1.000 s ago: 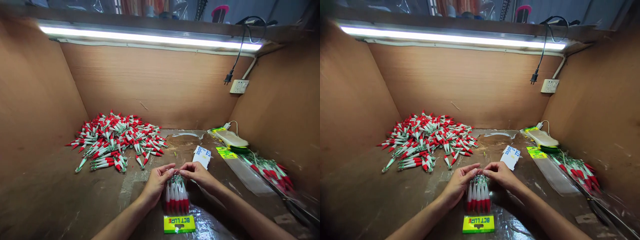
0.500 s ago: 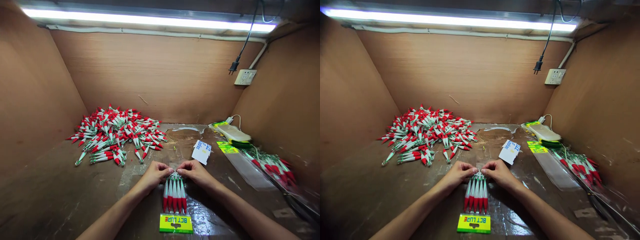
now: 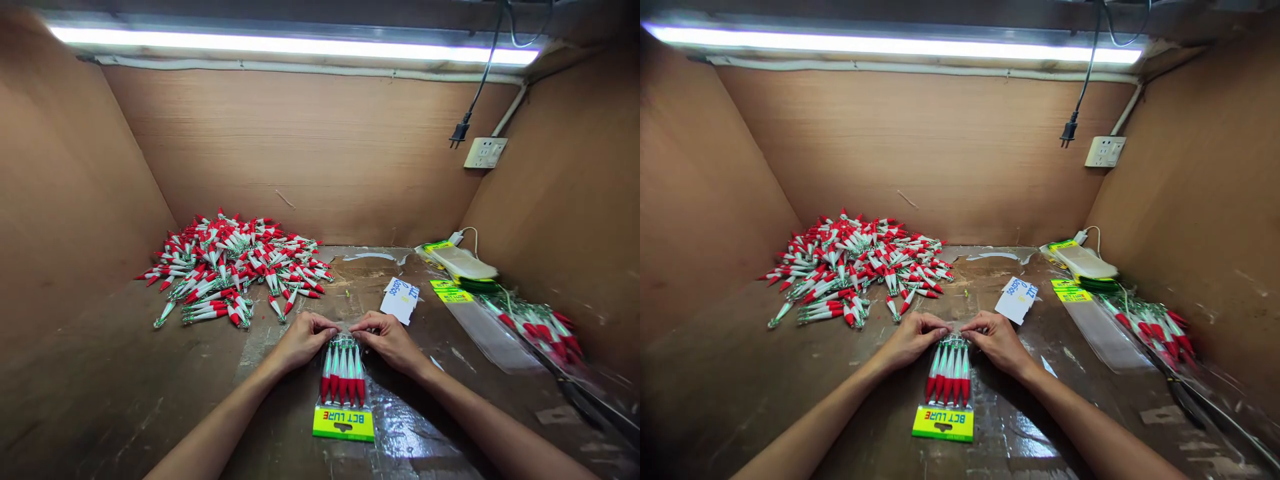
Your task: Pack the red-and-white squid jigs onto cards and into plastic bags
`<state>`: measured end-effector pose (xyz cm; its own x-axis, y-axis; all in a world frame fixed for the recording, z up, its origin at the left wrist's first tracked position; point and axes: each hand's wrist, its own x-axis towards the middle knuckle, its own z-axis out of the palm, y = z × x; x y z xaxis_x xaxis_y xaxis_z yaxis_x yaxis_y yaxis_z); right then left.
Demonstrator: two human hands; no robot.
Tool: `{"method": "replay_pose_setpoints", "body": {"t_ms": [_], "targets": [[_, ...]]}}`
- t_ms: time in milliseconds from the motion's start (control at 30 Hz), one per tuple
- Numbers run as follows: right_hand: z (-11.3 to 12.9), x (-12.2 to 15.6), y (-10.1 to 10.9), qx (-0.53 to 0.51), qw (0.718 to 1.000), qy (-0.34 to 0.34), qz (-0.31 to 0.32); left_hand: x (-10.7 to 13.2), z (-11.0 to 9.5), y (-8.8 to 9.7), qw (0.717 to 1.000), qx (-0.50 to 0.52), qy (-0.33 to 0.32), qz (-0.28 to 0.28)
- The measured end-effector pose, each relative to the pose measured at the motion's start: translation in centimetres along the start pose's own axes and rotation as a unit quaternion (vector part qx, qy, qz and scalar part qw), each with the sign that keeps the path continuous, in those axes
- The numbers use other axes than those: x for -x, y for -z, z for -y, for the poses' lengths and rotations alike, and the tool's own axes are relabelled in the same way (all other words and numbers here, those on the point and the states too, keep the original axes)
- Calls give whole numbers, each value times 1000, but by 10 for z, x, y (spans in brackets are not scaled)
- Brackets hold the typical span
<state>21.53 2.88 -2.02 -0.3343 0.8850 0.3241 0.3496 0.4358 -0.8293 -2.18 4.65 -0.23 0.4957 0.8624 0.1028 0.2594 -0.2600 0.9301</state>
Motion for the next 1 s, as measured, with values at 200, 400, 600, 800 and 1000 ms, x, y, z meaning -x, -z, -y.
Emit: {"method": "replay_pose_setpoints", "body": {"t_ms": [200, 400, 600, 800, 1000], "targets": [[-3, 2, 1, 18, 1000, 16, -4, 8, -2, -4, 998, -15, -39, 51], [-1, 6, 6, 22, 999, 44, 22, 14, 4, -7, 996, -62, -51, 29], [7, 12, 25, 181, 965, 145, 125, 19, 9, -5, 980, -166, -108, 33], [10, 14, 42, 244, 933, 166, 207, 40, 10, 4, 915, -349, -175, 101], [8, 18, 47, 176, 940, 149, 252, 49, 10, 10, 897, -412, -138, 84]]}}
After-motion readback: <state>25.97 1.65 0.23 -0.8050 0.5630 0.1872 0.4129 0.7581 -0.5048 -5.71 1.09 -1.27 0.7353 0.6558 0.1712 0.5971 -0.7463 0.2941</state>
